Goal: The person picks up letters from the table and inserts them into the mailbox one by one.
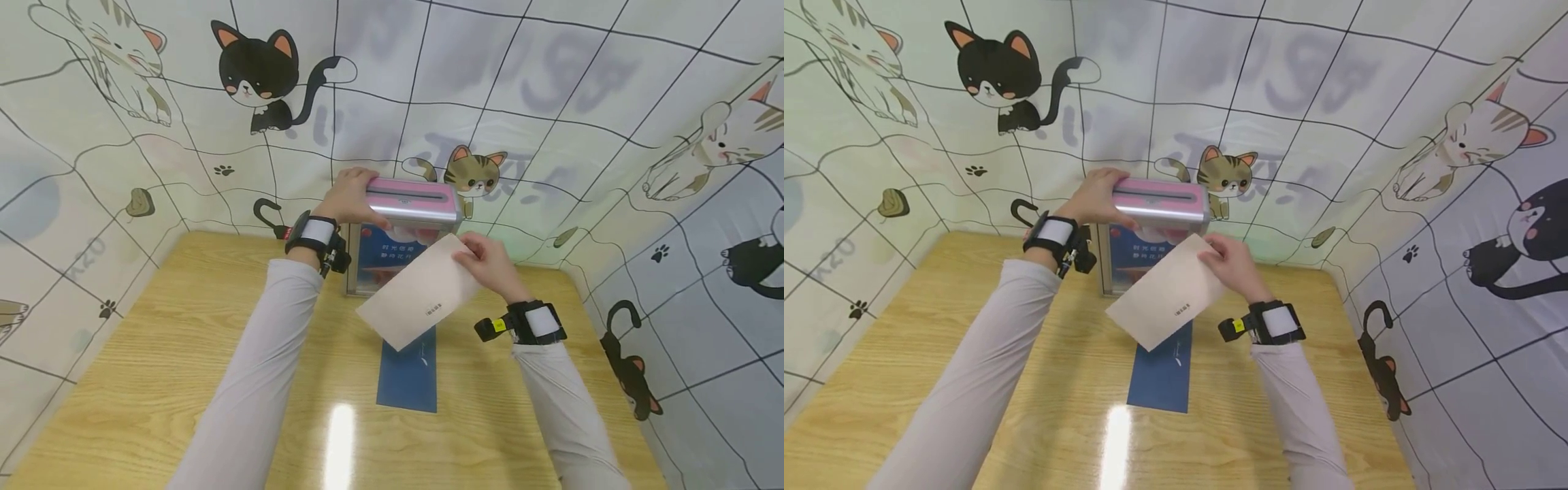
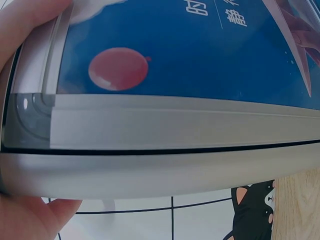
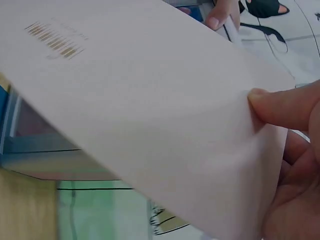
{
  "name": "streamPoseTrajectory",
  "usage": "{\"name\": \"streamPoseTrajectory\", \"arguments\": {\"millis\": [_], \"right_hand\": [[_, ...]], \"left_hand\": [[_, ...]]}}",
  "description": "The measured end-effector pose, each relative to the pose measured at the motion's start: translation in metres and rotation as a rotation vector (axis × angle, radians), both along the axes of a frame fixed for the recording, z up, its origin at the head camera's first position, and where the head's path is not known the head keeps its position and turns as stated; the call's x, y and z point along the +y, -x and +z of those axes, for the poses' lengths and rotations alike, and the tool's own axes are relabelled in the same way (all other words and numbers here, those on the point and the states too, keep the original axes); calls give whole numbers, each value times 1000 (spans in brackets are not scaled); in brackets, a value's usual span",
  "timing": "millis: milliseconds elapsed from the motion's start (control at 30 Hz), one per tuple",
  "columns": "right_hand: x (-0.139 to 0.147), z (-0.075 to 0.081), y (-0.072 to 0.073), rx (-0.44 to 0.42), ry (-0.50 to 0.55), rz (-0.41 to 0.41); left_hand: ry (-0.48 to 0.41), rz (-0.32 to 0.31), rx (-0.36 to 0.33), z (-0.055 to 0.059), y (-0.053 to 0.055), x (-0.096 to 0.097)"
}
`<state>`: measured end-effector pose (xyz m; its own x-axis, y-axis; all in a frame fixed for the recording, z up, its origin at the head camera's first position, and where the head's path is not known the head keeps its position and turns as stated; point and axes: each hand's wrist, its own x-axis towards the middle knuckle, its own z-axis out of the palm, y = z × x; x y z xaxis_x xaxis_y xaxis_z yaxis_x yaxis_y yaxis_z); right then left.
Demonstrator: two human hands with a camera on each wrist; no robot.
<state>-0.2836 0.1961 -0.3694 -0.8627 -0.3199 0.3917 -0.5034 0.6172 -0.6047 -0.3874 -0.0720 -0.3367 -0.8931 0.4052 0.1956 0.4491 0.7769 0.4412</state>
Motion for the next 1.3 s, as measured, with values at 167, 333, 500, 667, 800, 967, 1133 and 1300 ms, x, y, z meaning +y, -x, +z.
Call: {"name": "streamPoseTrajectory", "arguments": {"millis": [167, 333, 500, 667, 800, 967, 1133, 1300], "right_hand": [[-12, 30, 1, 40, -177, 98], [-27, 55, 3, 115, -333, 216], [-40, 67, 7, 192, -440, 314], [-50, 68, 9, 217, -486, 381], [-55, 66, 10, 225, -486, 416], [-60, 68, 9, 216, -492, 428], [-62, 77, 11, 191, -512, 406], [-60, 100, 13, 224, -513, 352]], "left_hand": [[1, 8, -3, 1, -1, 0], [6, 9, -2, 1, -2, 0], [6, 8, -6, 3, -3, 0], [-2, 3, 0, 4, -4, 1], [-1, 1, 2, 3, -2, 0], [0, 5, 0, 2, -2, 0], [7, 14, -7, 4, -3, 0], [16, 9, -9, 5, -5, 0]]}}
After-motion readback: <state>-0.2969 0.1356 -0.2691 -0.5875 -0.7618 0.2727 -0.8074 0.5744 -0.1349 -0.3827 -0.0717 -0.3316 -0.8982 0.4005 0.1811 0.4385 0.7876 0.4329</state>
